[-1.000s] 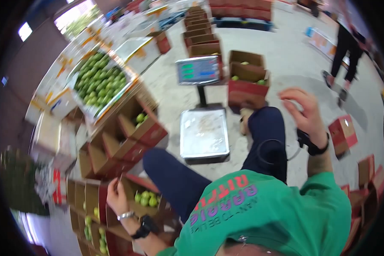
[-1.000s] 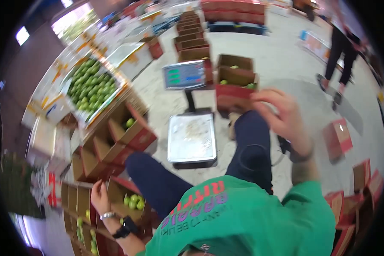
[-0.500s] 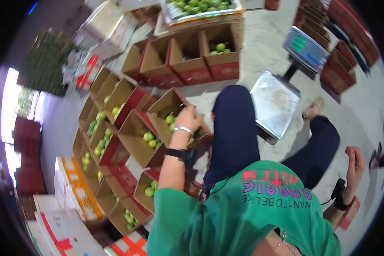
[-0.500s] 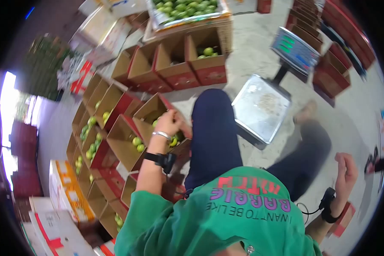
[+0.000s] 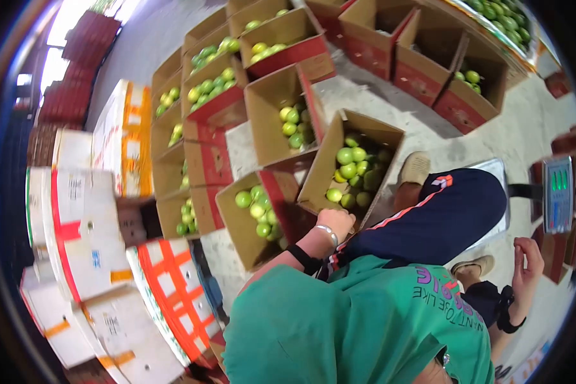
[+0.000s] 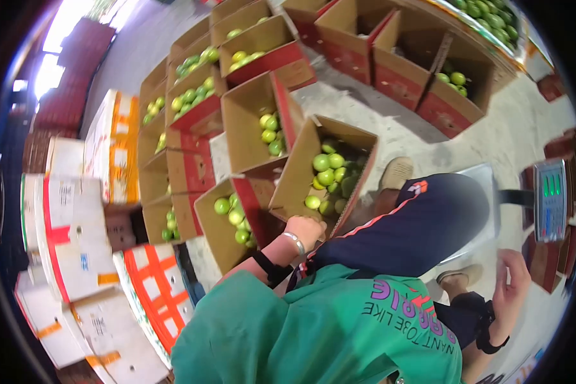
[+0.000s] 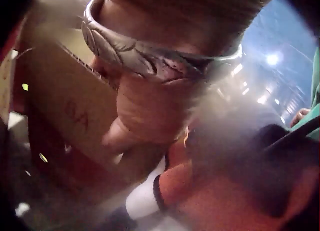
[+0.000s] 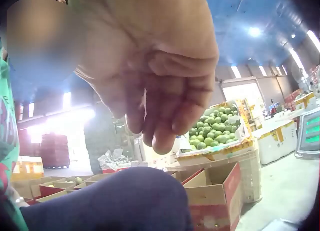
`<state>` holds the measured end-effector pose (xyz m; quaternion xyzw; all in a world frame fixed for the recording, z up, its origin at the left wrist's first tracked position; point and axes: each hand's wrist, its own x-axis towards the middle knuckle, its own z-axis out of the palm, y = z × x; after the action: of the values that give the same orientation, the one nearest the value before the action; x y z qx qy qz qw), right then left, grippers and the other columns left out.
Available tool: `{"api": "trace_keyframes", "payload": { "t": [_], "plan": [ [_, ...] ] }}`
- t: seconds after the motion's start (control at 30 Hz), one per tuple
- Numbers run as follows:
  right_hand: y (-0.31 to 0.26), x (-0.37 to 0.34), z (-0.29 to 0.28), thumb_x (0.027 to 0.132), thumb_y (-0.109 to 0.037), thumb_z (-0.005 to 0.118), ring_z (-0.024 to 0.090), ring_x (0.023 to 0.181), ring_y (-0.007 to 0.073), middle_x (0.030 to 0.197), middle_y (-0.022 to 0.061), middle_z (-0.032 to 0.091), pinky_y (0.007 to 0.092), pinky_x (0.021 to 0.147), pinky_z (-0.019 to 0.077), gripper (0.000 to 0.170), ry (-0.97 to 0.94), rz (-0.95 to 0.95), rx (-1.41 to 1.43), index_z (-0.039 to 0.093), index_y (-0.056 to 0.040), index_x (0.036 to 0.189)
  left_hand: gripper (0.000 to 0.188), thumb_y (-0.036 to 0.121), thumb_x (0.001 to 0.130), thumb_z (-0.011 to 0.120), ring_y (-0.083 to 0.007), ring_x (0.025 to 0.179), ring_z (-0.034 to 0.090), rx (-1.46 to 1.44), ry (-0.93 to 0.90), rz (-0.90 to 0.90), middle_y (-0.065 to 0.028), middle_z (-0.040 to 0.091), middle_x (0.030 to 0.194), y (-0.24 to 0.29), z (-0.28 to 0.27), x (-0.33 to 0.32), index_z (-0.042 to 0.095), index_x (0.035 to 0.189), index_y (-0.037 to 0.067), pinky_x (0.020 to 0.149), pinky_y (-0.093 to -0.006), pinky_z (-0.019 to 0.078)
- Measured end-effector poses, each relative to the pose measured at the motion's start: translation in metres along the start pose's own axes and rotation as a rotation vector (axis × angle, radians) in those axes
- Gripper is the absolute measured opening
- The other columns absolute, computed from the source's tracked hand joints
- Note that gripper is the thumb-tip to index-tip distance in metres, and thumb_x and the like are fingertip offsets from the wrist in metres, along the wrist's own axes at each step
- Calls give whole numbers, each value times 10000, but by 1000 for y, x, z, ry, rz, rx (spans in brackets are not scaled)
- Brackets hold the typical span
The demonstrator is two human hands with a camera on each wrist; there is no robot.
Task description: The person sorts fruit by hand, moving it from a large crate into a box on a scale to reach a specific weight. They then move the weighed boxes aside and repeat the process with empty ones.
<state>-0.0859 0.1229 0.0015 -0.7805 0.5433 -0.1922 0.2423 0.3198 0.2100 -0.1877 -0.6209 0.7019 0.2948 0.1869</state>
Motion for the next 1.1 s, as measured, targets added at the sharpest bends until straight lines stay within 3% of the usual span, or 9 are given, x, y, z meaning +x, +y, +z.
{"api": "trace_keyframes", "payload": {
  "t": [0.03, 0.13, 0.27, 0.33, 0.53, 0.7, 0.8, 0.93, 1.1],
  "plan": [
    [6, 0, 0, 820, 80, 489, 561, 821, 222, 866, 127, 582, 273, 774, 424, 103, 5, 19, 13, 551, 45, 894, 251, 141, 697, 581, -298, 868, 633, -20, -4, -28, -127, 645, 892, -7, 4, -15, 625, 942, 115, 699, -415, 513],
    [6, 10, -5, 843, 70, 482, 541, 809, 170, 850, 103, 568, 252, 757, 415, 94, -27, 6, -18, 546, 38, 903, 421, 57, 613, 604, -360, 886, 557, -417, 832, 95, -178, 584, 951, -29, 9, -62, 573, 1033, 61, 769, -409, 472],
    [-5, 30, 0, 866, 61, 482, 522, 787, 134, 819, 90, 552, 231, 743, 403, 77, -9, -29, -36, 547, 33, 897, 490, 276, 696, 719, -360, 889, 572, -287, 823, -961, -195, 582, 949, -65, 18, -113, 503, 1039, 2, 754, -451, 475],
    [-14, 43, 9, 901, 15, 484, 526, 805, 120, 826, 55, 560, 224, 742, 399, 84, -12, -160, -62, 562, 17, 930, 443, 325, 726, 661, -374, 891, 609, -725, 451, -935, -237, 624, 955, -86, 62, -118, 556, 1014, 5, 789, -447, 485],
    [-68, 47, 28, 800, 58, 575, 600, 770, 257, 825, 137, 608, 306, 697, 460, 77, 0, -286, 52, 572, 29, 871, 365, 373, 773, 585, -396, 887, 618, -565, 460, -951, -244, 638, 897, -96, 25, -75, 659, 855, 25, 764, -452, 492],
    [-24, 25, 10, 793, -23, 614, 585, 766, 326, 808, 141, 603, 378, 662, 464, 65, 132, -368, 95, 595, -3, 852, 359, 302, 724, 664, -331, 793, 619, -718, 597, -751, -187, 660, 865, -158, 41, -107, 652, 924, 4, 697, -427, 503],
    [12, 1, 3, 808, -69, 612, 578, 720, 319, 779, 128, 595, 383, 626, 454, 69, 203, -296, 175, 597, -12, 845, 156, 93, 695, 709, -211, 686, 587, -961, 1025, -703, -115, 651, 787, -230, 58, -165, 645, 774, -25, 641, -358, 504],
    [36, -6, 3, 822, -138, 608, 578, 671, 332, 737, 142, 579, 387, 593, 454, 114, 345, -279, 295, 605, -25, 832, 99, 40, 755, 639, -166, 628, 558, -924, 1172, -387, -69, 612, 719, -247, -31, -206, 641, 801, -47, 601, -293, 475],
    [44, -23, 16, 824, -160, 601, 574, 685, 341, 740, 138, 572, 394, 599, 459, 124, 401, -261, 319, 596, -37, 810, 337, 168, 864, 620, -263, 911, 630, -699, 814, -361, -171, 637, 1053, -56, -241, -255, 571, 1132, -30, 784, -332, 507]
  ]
}}
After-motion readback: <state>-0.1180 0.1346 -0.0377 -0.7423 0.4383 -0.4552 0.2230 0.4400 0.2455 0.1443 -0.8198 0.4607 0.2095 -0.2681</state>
